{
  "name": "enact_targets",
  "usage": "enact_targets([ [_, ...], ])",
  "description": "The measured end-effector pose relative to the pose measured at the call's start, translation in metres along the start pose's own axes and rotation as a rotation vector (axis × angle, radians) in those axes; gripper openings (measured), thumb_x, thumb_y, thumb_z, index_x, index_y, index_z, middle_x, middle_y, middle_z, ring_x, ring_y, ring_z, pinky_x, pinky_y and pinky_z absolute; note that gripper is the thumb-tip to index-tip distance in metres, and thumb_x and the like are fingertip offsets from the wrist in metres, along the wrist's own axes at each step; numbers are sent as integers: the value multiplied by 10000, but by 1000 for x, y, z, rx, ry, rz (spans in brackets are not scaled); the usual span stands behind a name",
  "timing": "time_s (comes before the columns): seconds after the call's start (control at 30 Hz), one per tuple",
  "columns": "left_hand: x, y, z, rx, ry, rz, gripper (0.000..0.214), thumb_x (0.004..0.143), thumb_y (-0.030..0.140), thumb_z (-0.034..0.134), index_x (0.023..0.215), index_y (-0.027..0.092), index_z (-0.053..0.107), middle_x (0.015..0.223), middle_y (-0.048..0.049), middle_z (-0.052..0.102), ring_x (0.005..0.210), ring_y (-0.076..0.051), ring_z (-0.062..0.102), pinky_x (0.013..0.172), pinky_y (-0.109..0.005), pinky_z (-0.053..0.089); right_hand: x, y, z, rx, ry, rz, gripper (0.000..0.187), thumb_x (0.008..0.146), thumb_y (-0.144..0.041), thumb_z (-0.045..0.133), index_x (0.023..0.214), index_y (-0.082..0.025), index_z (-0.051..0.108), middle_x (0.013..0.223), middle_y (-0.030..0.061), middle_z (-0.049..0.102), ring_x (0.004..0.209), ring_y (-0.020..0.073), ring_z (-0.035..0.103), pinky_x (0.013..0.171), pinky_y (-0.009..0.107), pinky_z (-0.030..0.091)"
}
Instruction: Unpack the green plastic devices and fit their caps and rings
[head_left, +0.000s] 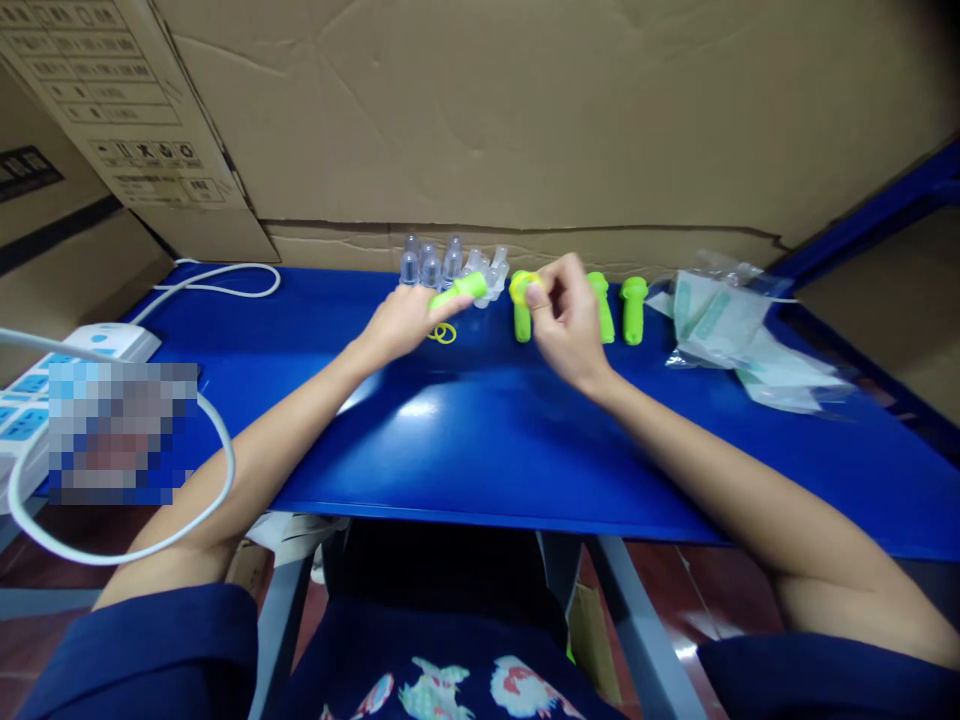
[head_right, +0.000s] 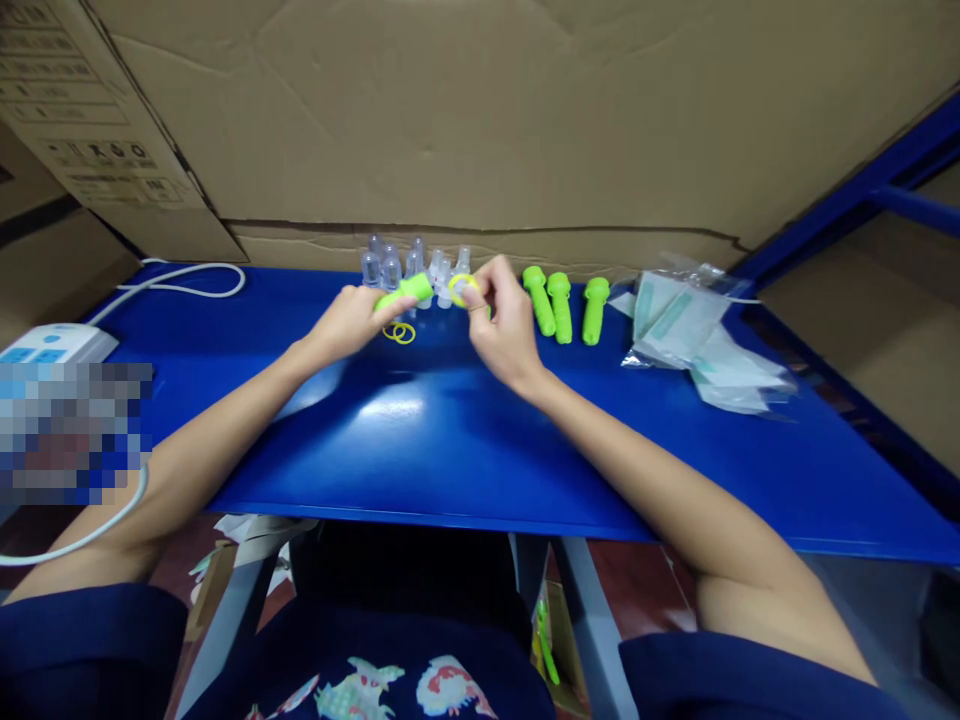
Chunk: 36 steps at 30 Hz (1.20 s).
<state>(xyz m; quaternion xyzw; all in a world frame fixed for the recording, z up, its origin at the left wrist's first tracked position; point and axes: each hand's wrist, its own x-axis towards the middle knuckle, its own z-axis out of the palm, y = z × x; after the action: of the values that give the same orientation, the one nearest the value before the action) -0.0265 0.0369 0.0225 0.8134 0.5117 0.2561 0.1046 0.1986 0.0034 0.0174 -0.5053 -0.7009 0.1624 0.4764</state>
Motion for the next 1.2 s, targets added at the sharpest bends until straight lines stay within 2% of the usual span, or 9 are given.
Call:
enact_targets([
  [0.07,4,-8,-2,-102,44,-34,659,944,702,404,579,177,559,501,-23,514,554,-144,515,581,-264,315,-2,2,0,-15,23,18,305,962,-541,523,1006,-244,581,1004,111,615,1037,309,596,893,480,503],
  [0.23,6,-12,2,-252,43,-45,636,961,679,382,631,162,551,574,-22,579,599,-127,534,587,-246,344,12,24,16,147,-337,85,194,811,-354,733,872,-226,600,853,83,647,842,268,652,832,473,558],
  [0.3,4,-12,8,-255,52,-54,600,963,671,403,691,160,561,631,-31,607,631,-133,555,594,-244,358,19,29,25,233,-402,112,230,774,-308,751,939,-210,624,996,102,680,915,264,677,888,465,566],
  [0.43,-2,-8,21,-403,22,-33,437,1037,540,338,924,169,540,802,-56,660,710,-136,608,674,-245,447,26,23,35,319,-372,87,453,785,-441,767,1138,-193,629,1296,129,637,1094,265,662,989,438,544],
  [0.57,-7,3,30,-489,-127,62,340,1052,439,327,1103,154,505,1003,-106,674,864,-156,642,810,-280,512,25,11,39,435,-404,52,575,743,-661,767,1088,-215,657,1147,89,705,1116,268,652,1006,410,545],
  [0.67,-8,7,33,-377,-115,167,387,1037,452,352,1183,139,526,1158,-152,646,1069,-205,612,995,-347,481,26,3,37,459,-341,60,619,724,-709,762,1091,-222,655,1105,90,712,1108,267,661,979,396,557],
  [0.83,-10,-2,25,-200,-119,317,686,950,554,526,1487,156,370,1476,-216,446,1398,-301,430,1176,-457,333,48,-5,-8,239,-50,143,471,959,-579,577,1202,-176,600,1101,144,709,1041,241,692,841,355,566],
  [0.97,-12,-14,16,19,-346,325,894,714,658,773,1452,244,485,1545,-198,371,1489,-419,272,1174,-566,266,65,19,-45,-215,-113,265,425,917,-432,692,1119,-62,648,847,140,705,784,256,697,756,413,561],
  [1.2,-9,-20,22,124,-205,252,642,821,508,747,1362,207,576,1547,-204,377,1453,-426,281,1138,-617,246,63,58,-27,-639,-201,361,480,895,-397,690,1241,-82,583,1076,215,676,1057,370,670,935,492,535],
])
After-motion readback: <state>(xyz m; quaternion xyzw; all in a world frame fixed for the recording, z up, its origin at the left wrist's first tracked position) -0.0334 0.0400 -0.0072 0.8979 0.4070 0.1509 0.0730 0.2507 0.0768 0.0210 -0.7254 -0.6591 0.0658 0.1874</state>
